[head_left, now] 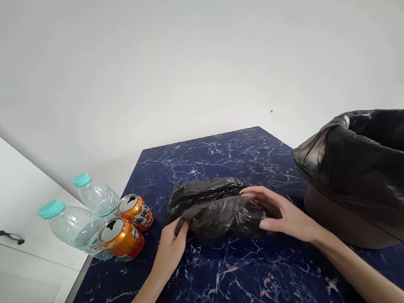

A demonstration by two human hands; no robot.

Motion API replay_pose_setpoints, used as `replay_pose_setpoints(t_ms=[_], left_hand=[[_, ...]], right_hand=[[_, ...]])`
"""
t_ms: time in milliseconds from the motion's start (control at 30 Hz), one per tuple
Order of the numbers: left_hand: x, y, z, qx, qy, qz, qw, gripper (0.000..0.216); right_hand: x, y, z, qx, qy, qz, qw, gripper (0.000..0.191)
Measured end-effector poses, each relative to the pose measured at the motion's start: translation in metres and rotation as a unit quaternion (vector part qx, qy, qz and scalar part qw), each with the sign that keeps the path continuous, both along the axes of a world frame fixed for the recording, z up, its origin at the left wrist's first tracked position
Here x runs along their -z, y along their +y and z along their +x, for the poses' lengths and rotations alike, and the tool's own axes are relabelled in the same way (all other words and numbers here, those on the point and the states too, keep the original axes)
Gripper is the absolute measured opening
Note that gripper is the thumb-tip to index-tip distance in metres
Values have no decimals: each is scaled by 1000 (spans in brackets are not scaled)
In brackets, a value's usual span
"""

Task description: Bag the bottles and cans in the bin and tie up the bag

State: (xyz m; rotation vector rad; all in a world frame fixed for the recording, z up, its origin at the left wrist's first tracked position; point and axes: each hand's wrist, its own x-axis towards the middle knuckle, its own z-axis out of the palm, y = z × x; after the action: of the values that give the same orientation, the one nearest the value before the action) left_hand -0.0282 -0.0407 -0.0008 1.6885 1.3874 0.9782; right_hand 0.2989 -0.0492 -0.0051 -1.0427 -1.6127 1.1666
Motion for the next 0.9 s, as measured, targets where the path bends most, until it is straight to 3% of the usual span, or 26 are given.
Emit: replay_pose_setpoints(t_ms=[67, 200, 300, 400, 467, 600, 633, 767, 900], left_hand=[[0, 2, -3, -26, -34, -22, 999, 50], [2, 4, -6, -76, -96, -59, 991, 58], [3, 6, -8, -110, -139, -72, 981, 55], [5, 8, -12, -144, -183, -78, 969, 51], [7, 10, -15, -163, -209, -85, 960, 49], [10, 13, -20, -182, -243, -94, 948, 53], [10, 13, -20, -186, -245, -94, 947, 55], [9, 15, -19, -191, -226, -84, 952, 62], [5, 15, -17, -172, -173, -43, 969, 50]], right_hand=[[-2, 1, 6, -30, -88, 34, 995, 79], [-2, 5, 14, -59, -193, 74, 977, 58], [-2, 4, 17, -116, -208, 53, 970, 87], [2, 2, 12, -121, -259, 82, 955, 113], [8, 2, 6, -87, -294, 118, 945, 104], [18, 7, -1, -23, -251, 184, 950, 35], [19, 9, -1, -13, -226, 185, 956, 28], [17, 13, 4, 65, -152, 126, 978, 38], [18, 15, 8, 134, -150, 82, 976, 52]])
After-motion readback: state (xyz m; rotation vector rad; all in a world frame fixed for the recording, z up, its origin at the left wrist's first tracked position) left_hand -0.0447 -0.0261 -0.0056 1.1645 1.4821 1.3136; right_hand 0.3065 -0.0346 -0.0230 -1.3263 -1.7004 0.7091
